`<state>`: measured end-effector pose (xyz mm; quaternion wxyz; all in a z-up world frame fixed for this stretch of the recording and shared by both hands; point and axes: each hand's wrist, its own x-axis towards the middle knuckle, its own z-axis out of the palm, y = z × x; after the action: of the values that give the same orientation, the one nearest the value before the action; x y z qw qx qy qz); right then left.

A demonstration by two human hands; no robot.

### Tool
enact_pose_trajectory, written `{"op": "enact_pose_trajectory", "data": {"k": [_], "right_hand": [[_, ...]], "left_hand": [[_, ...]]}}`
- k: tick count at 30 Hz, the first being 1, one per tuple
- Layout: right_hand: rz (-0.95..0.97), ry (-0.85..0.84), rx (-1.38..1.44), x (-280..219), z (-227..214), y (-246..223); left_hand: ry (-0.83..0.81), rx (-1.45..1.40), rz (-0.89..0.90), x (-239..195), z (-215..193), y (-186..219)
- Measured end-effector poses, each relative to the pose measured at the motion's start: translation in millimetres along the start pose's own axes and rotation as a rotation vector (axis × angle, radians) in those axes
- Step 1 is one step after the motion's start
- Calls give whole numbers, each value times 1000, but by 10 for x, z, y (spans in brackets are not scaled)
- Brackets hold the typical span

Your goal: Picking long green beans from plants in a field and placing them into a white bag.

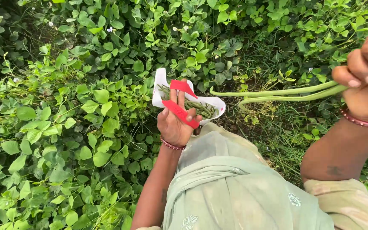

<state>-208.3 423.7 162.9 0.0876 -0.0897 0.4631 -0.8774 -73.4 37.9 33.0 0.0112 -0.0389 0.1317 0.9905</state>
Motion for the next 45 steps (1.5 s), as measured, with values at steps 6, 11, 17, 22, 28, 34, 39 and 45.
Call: {"op": "enact_pose_trajectory", "data": {"k": [6, 11, 17, 22, 28, 34, 39, 45], "right_hand": [[126, -157, -369, 288, 1429, 7], [216, -274, -328, 549, 1807, 452], [87, -190, -131, 789, 2150, 916], [85, -118, 142, 592, 2243, 930], [18, -71, 106, 316, 2508, 725], [151, -298, 279, 163, 2204, 1447], [114, -375, 290, 118, 1744, 1616], [446, -476, -6, -210, 1215, 2260]], "left_hand": [[-83, 17, -65, 46, 102, -21], [-154, 12, -166, 50, 342, 12], [-185, 8, -227, -44, 365, -90], [-97, -17, -206, -55, 339, -49], [-58, 163, -144, -65, 277, 27], [205, 746, -58, 21, -10, -136], [247, 670, 94, 43, -5, -60], [275, 675, 79, 75, -376, -336]]}}
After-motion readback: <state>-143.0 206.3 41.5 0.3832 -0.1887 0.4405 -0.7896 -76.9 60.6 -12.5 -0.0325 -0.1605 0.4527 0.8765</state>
